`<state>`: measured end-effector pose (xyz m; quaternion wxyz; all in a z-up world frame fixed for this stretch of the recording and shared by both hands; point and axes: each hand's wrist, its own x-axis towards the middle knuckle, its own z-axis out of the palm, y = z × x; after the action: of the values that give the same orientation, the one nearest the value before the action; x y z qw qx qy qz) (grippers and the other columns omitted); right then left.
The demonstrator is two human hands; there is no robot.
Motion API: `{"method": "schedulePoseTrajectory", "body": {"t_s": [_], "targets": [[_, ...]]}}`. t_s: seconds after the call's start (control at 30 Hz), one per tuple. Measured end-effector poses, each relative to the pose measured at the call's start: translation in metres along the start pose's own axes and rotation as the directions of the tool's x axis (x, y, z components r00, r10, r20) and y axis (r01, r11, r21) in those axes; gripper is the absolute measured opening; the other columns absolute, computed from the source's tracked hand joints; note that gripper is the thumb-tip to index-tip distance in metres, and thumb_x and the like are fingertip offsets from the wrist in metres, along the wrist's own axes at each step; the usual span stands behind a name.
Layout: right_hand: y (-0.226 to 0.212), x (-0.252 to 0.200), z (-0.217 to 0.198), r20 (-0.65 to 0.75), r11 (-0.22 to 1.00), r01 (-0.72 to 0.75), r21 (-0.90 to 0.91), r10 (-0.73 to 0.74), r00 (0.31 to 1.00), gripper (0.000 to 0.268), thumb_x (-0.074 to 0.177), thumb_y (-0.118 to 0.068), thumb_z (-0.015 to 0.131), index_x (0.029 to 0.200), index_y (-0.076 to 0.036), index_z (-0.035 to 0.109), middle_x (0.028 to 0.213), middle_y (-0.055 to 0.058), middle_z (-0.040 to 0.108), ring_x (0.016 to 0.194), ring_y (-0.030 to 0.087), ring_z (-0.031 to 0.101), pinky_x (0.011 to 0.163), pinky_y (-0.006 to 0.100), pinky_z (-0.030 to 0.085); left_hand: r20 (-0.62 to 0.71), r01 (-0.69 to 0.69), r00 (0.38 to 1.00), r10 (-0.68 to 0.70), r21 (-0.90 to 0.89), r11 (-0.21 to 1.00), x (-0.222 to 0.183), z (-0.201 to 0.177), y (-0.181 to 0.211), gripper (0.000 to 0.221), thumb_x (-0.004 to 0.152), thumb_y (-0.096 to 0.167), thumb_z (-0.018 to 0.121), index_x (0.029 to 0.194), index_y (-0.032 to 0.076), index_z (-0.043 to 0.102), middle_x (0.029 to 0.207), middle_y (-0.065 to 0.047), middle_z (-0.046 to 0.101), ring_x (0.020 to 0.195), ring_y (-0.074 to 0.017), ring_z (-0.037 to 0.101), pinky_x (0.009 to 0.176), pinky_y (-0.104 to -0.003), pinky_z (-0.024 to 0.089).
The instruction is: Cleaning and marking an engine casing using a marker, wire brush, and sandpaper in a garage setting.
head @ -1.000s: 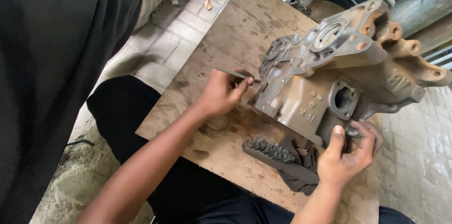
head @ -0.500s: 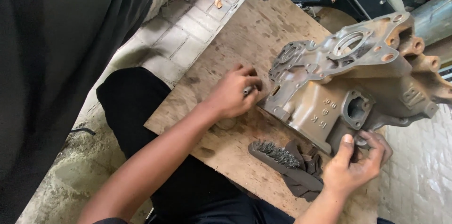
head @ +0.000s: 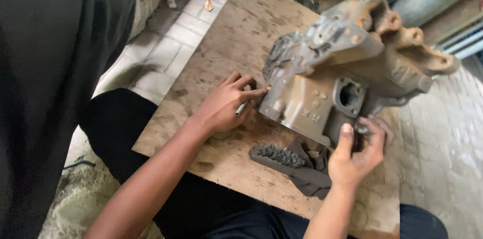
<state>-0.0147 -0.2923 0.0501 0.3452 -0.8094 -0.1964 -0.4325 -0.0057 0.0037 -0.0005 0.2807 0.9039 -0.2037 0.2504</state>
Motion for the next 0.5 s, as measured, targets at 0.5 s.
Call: {"method": "schedulePoseTrajectory", "body": {"t_s": [0.5], "targets": [[-0.018,0.008,-0.005,-0.023,0.996,-0.042,0.073,0.044,0.999,0.02,0.094,-0.003,0.071,0.111,0.002,0.063,0.117,0.018,0.052,0.118,0.04,0.056,0.106,0.05,0.042,-0.031,0.005,0.999,-0.013,-0.264,0.964,0.005,0.007,-0.004,0.026,0.087,0.01,0.062,0.104,0.018,0.08,0.096,-0.008,0.069,0.085,-0.0321,0.065,0.076,-0.043,0.058]]}}
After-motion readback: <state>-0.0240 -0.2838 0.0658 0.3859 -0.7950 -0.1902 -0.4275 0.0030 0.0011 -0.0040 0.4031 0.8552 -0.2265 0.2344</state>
